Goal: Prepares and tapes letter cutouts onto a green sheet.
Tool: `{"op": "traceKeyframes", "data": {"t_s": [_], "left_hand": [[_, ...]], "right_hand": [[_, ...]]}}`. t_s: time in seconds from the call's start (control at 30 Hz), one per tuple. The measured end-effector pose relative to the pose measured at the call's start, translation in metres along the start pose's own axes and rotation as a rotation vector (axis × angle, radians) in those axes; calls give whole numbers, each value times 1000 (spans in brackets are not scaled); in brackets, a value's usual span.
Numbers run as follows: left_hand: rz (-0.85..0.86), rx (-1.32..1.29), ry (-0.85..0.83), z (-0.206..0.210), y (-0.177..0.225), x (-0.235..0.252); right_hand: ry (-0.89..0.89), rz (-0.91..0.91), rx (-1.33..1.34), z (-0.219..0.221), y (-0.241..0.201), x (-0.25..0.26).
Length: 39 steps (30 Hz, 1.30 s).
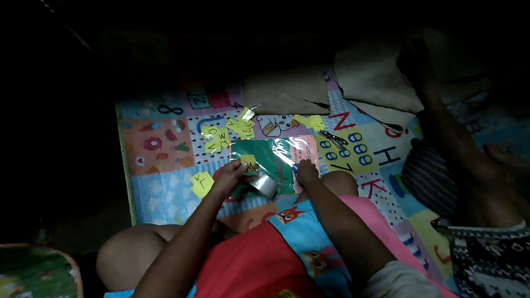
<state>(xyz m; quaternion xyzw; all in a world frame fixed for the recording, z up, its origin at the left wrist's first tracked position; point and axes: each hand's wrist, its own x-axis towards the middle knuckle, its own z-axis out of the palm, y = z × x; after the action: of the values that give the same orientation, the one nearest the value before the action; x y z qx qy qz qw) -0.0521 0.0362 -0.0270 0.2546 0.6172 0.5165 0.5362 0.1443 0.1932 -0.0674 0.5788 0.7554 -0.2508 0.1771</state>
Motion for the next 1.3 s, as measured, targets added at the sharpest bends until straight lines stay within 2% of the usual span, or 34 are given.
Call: {"op": "traceKeyframes", "data": {"t_s": [0.1,0.17,0.2,0.23,0.33,0.4,0.5,0.57,0.77,0.97,1.1,1.3], "left_hand": [[41,32,-17,-5,-8,0],[53,28,-23,-7,-9,2],[45,27,-27,-9,-9,2],[36,28,-32,-11,-8,3],[23,11,-52,-17,-10,7],[14,0,-69,-20,-11,9],[-9,24,-97,-22,-9,11],[-20,46,-110,-22,-8,10],[-30,47,-116,-20,-6,10],[-31,112,-160,-12,3,7],[-39,132,-199,-10,2,7],[-43,124,-228,-5,2,9]], "right_hand": [[-40,60,32,-8,-6,-13],[-178,53,-9,-26,-16,-31],[-114,16,-35,-21,-15,-32],[48,-39,-47,-6,-8,-24],[-20,-33,-51,-27,-6,-11],[-5,-128,-38,-46,3,-5],[-42,-418,-22,-73,21,2],[-77,-550,-9,-82,27,1],[-214,-590,-131,-87,18,-27],[-175,-706,-197,-77,10,-25],[-235,-670,-186,-74,7,-23],[-256,-711,-204,-64,7,-20]]}}
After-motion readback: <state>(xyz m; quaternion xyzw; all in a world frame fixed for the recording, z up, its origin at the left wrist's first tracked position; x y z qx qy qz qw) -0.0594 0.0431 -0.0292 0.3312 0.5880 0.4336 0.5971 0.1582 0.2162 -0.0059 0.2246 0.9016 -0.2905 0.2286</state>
